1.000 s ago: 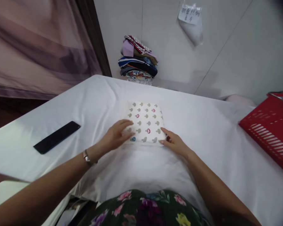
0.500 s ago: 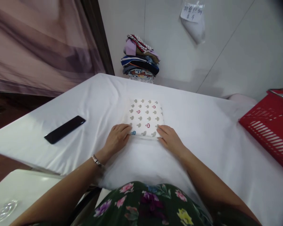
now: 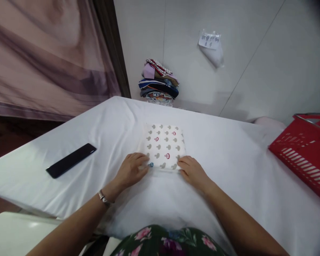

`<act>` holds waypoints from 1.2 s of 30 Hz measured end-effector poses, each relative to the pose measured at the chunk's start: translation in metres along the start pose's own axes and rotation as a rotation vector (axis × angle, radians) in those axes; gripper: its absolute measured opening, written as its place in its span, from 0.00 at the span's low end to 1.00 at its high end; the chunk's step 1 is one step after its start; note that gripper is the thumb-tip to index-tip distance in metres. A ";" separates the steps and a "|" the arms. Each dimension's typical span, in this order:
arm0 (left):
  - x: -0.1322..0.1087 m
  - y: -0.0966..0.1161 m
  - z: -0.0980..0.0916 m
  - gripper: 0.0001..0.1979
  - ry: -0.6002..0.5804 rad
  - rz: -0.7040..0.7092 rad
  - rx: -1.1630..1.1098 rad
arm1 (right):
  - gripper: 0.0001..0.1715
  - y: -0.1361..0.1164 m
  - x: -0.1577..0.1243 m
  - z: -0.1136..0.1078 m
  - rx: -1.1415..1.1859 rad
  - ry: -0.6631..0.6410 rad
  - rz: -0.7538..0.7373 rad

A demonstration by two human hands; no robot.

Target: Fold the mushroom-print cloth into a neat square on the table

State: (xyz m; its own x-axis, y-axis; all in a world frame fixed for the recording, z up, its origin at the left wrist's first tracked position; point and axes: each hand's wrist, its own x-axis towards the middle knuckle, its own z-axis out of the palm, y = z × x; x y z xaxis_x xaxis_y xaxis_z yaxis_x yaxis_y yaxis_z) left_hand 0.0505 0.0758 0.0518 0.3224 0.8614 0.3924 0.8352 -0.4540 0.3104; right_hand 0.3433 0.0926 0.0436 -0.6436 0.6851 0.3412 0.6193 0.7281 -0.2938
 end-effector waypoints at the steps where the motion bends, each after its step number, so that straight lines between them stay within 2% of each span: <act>1: 0.005 0.003 -0.001 0.13 0.025 -0.006 -0.008 | 0.17 0.000 0.001 0.000 -0.002 -0.004 0.002; 4: 0.020 0.007 0.004 0.15 0.091 0.020 -0.005 | 0.14 -0.003 0.004 -0.003 -0.004 -0.023 0.017; 7: 0.027 0.005 0.020 0.21 0.031 0.033 0.042 | 0.06 -0.005 0.010 -0.012 0.025 -0.058 0.053; 10: 0.025 0.002 0.036 0.25 -0.034 0.006 0.117 | 0.14 -0.004 0.027 -0.021 0.068 -0.036 0.099; 14: 0.020 0.002 0.042 0.25 -0.033 0.002 0.204 | 0.17 0.006 0.076 -0.018 0.087 0.074 0.200; 17: 0.018 0.004 0.040 0.26 -0.033 0.023 0.254 | 0.30 0.020 0.119 -0.003 0.030 -0.048 0.275; 19: 0.018 0.004 0.040 0.26 -0.035 0.032 0.281 | 0.36 0.033 0.140 0.010 -0.027 -0.150 0.387; 21: 0.017 0.004 0.040 0.26 -0.039 0.030 0.295 | 0.39 0.046 0.150 0.022 -0.076 -0.245 0.526; 23: 0.017 0.004 0.040 0.26 -0.044 0.022 0.297 | 0.40 0.057 0.152 0.030 -0.108 -0.305 0.584; 26: 0.017 0.005 0.040 0.26 -0.042 0.010 0.283 | 0.40 0.064 0.151 0.034 -0.123 -0.338 0.573; 29: 0.017 0.006 0.041 0.26 -0.042 -0.002 0.261 | 0.40 0.057 0.161 0.031 -0.129 -0.314 0.545; 32: 0.016 0.006 0.042 0.27 -0.037 -0.009 0.247 | 0.39 0.040 0.186 0.034 -0.098 -0.286 0.383; 36: 0.014 0.007 0.046 0.27 -0.034 -0.021 0.243 | 0.36 0.018 0.225 0.056 -0.047 -0.330 0.227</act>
State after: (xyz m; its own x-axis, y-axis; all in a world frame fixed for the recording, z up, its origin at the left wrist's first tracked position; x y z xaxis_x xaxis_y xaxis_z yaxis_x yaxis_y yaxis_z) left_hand 0.0811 0.0948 0.0199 0.3151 0.8791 0.3576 0.9231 -0.3714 0.0996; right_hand 0.1844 0.2607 0.0647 -0.5934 0.8041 -0.0348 0.7770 0.5611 -0.2854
